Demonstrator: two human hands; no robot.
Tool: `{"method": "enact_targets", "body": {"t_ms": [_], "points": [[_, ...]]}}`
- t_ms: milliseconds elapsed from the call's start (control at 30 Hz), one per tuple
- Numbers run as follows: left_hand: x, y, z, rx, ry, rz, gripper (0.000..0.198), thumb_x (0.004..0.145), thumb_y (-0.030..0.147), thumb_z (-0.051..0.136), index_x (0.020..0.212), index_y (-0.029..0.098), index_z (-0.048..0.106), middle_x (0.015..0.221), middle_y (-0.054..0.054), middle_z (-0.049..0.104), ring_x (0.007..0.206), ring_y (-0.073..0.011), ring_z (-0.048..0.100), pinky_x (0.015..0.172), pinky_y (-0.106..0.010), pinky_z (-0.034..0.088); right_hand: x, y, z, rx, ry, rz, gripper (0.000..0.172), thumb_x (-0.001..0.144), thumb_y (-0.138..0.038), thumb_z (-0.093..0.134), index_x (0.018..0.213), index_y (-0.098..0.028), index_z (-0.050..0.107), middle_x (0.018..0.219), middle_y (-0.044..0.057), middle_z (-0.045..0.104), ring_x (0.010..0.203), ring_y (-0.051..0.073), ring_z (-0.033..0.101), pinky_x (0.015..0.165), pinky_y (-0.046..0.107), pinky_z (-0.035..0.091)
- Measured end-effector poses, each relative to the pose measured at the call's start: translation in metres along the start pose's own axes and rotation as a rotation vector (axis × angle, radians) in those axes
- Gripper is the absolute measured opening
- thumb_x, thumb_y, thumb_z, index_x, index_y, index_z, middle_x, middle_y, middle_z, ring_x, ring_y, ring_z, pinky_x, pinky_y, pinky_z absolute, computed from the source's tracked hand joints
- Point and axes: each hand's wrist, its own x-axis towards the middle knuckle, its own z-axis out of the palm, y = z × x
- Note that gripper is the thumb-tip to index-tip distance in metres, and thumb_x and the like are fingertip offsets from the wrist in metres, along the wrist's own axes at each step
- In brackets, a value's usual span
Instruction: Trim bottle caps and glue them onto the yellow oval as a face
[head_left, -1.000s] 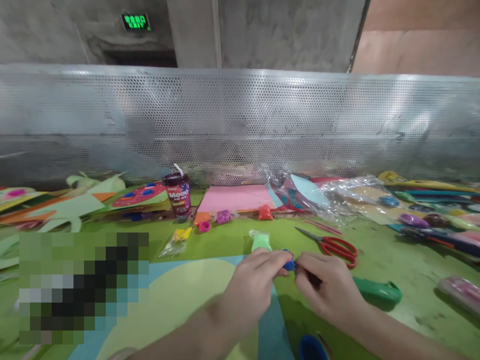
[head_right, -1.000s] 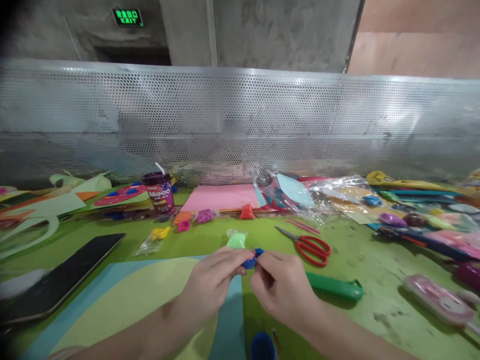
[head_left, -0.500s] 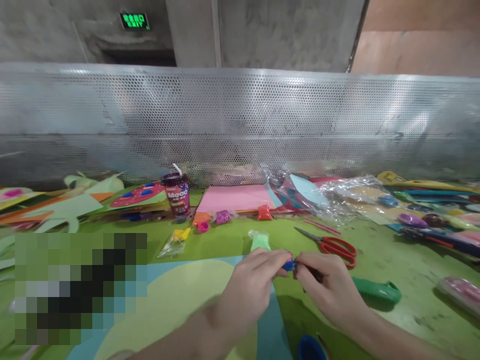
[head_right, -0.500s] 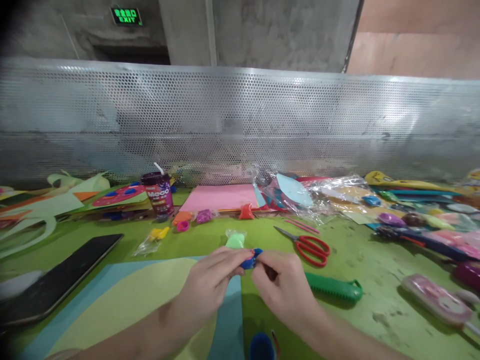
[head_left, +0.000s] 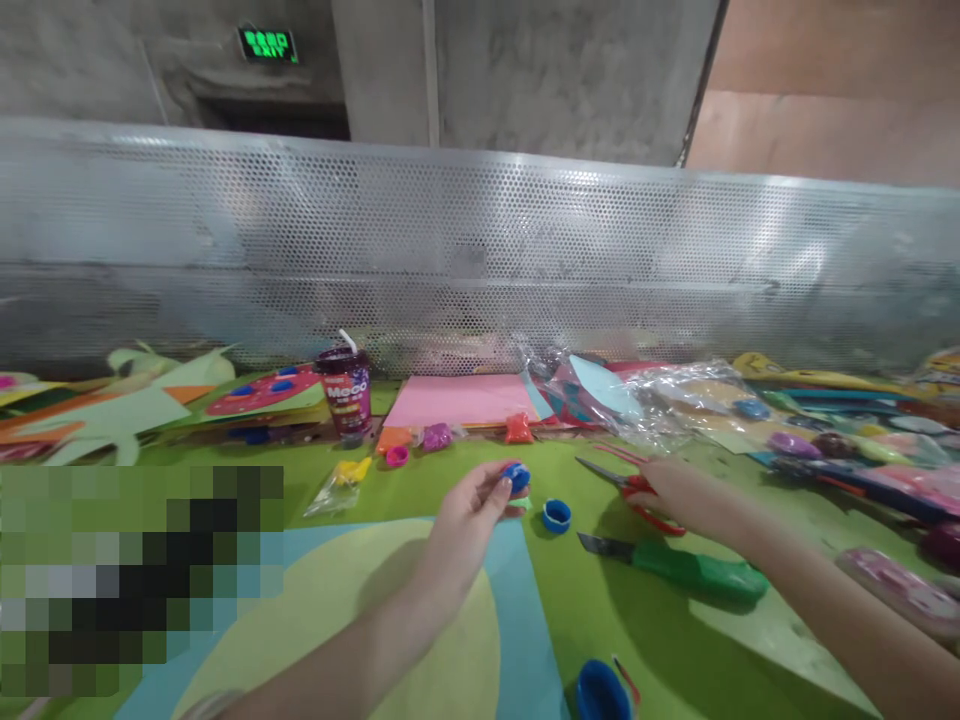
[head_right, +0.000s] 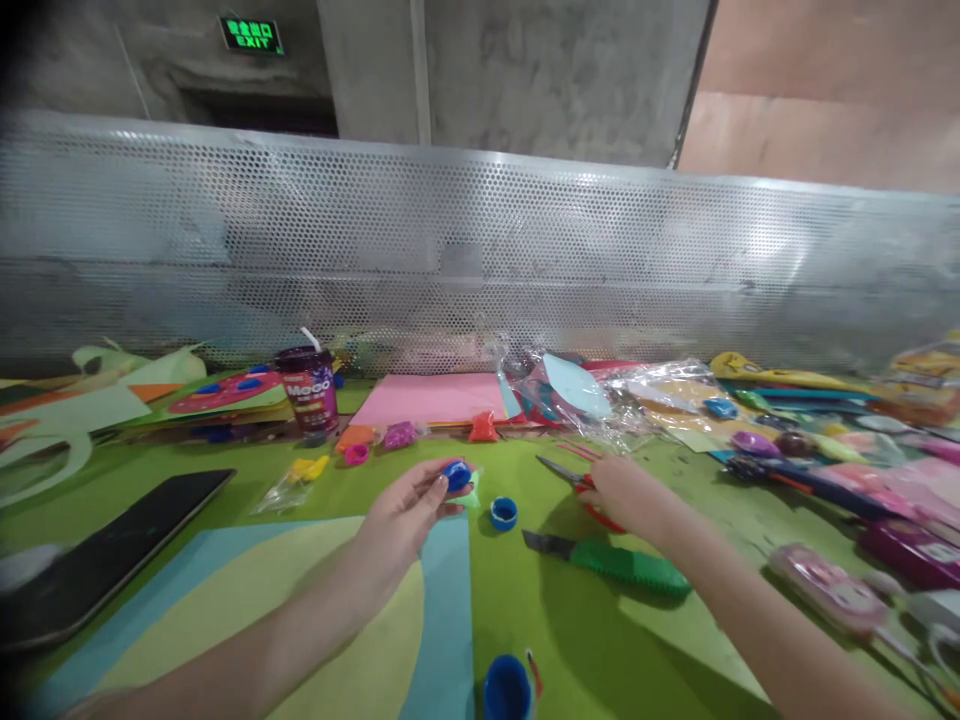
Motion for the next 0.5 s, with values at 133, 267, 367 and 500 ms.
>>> {"method": "enact_targets", "body": {"t_ms": [133,267,367,500], "points": [[0.000,-0.004,0.001,-0.175,0.002,-0.044,0.031,0.072,0.032,0.065,0.097,0.014,0.062,0.099,-0.011,0.065,0.083,-0.0185,0.061,0.071,-0.031,0.047,-0.004,0.006,0.001,-0.048,-0.144,0.020,0.032,0.086,-0.029,0.050,0.057,-0.015,0.049,0.050,-0.008,0.046,0.042,0.005,0.042,0.045,0.019,0.039],[0.000,-0.003,0.001,-0.228,-0.004,-0.069,0.032,0.070,0.032,0.067,0.096,0.014,0.064,0.098,-0.011,0.065,0.083,-0.0189,0.060,0.068,-0.029,0.046,-0.004,0.005,-0.001,-0.082,-0.133,0.091,0.030,0.085,-0.029,0.052,0.059,-0.015,0.049,0.051,-0.008,0.046,0.041,0.004,0.041,0.042,0.018,0.037],[0.000,-0.002,0.001,-0.261,0.005,-0.089,0.031,0.070,0.030,0.067,0.097,0.014,0.064,0.095,-0.010,0.065,0.081,-0.0184,0.061,0.067,-0.029,0.046,-0.003,-0.003,-0.004,-0.046,-0.044,0.097,0.018,0.078,-0.023,0.057,0.063,-0.015,0.051,0.052,-0.005,0.050,0.044,0.007,0.045,0.043,0.021,0.036],[0.002,-0.001,0.000,-0.340,0.055,-0.127,0.027,0.071,0.029,0.067,0.094,0.015,0.064,0.090,-0.008,0.065,0.076,-0.0164,0.062,0.067,-0.028,0.046,-0.003,-0.024,-0.007,0.071,0.124,0.032,0.008,0.071,-0.018,0.054,0.079,-0.016,0.055,0.069,0.004,0.061,0.056,0.014,0.053,0.051,0.026,0.040]]}}
